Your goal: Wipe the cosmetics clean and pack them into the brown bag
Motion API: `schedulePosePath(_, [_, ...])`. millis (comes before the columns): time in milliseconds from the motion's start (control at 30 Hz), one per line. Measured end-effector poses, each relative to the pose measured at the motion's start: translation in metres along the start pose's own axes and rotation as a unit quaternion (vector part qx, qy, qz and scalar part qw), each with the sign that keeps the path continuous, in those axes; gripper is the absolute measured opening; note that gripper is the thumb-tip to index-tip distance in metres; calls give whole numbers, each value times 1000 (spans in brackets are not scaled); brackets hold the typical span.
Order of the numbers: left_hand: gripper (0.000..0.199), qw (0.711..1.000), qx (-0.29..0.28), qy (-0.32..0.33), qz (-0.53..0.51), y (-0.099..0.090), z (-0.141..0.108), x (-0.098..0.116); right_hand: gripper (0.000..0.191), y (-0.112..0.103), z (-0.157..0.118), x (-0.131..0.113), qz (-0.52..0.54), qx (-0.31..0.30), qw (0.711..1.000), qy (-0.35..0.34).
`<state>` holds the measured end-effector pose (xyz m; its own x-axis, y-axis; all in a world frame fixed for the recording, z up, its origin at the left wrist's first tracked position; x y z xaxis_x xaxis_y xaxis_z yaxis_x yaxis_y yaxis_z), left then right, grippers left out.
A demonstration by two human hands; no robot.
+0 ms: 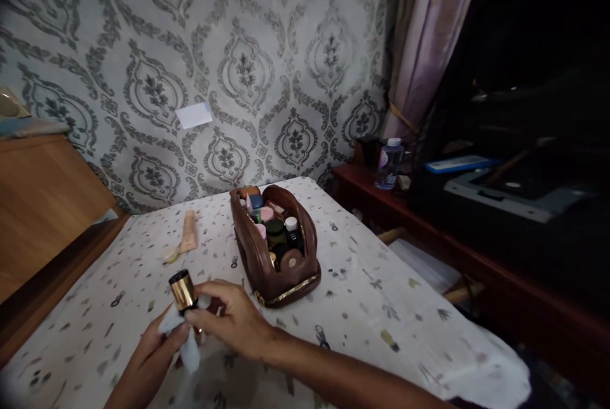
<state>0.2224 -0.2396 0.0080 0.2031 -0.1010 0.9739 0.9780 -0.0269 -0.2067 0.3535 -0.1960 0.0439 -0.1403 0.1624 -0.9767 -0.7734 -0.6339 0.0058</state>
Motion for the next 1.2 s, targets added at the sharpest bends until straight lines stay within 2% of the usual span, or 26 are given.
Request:
schedulePosePath(167, [38,998,-20,59,33,16,10,29,48,-11,-13,-19,28,-23,997,66])
schedulePosePath(267, [33,991,-18,117,64,22,13,48,37,-23,-19,-34,-11,-4,999,40])
schedulePosePath(367, [32,985,-26,146,89,28,13,60,31,-31,-26,-48,-62,30,998,-7])
schedulePosePath(433, [32,985,-35,145,92,32,12,63,28,-33,-32,-50,-48,32,998,-4])
schedulePosePath(500, [34,986,-24,133,93,33,11,63,28,-38,-38,-50,9,28,999,21])
schedulePosePath(567, [37,989,-6,111,100,31,10,61,30,-49,-43,-53,70,36,996,35])
schedulePosePath(633, [42,991,8,76,111,28,8,55,31,-71,-47,-61,89,69,993,25])
schedulePosePath(767, [47,991,54,9,125,21,5,39,39,-136,-55,-81,-3,206,978,-3])
schedulePosePath(867, [41,989,67,4,131,17,5,29,39,-167,-53,-86,-65,222,973,8])
schedulePosePath(967, [38,987,56,-8,151,13,8,14,37,-176,-47,-78,-19,180,983,32])
schedulePosePath(1033, [39,985,35,-23,170,10,12,3,40,-176,-42,-75,34,161,986,23])
schedulePosePath(1100, [40,982,9,-22,188,10,17,-5,44,-176,-37,-73,52,157,986,7])
schedulePosePath(1200, [40,979,-19,-4,205,13,26,-10,47,-182,-30,-75,16,178,984,-17])
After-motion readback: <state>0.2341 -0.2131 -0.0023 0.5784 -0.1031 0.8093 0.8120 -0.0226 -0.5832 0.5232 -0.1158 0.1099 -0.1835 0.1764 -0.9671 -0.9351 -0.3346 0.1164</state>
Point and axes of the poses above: each hand's wrist, its own z-axis towards the middle knuckle, its own y-axis out of the palm, x = y × z, the point moved 7 cm from there along z, towards the middle knuckle, and after that the axes turned 7 degrees about y, right-handed, at the moved point
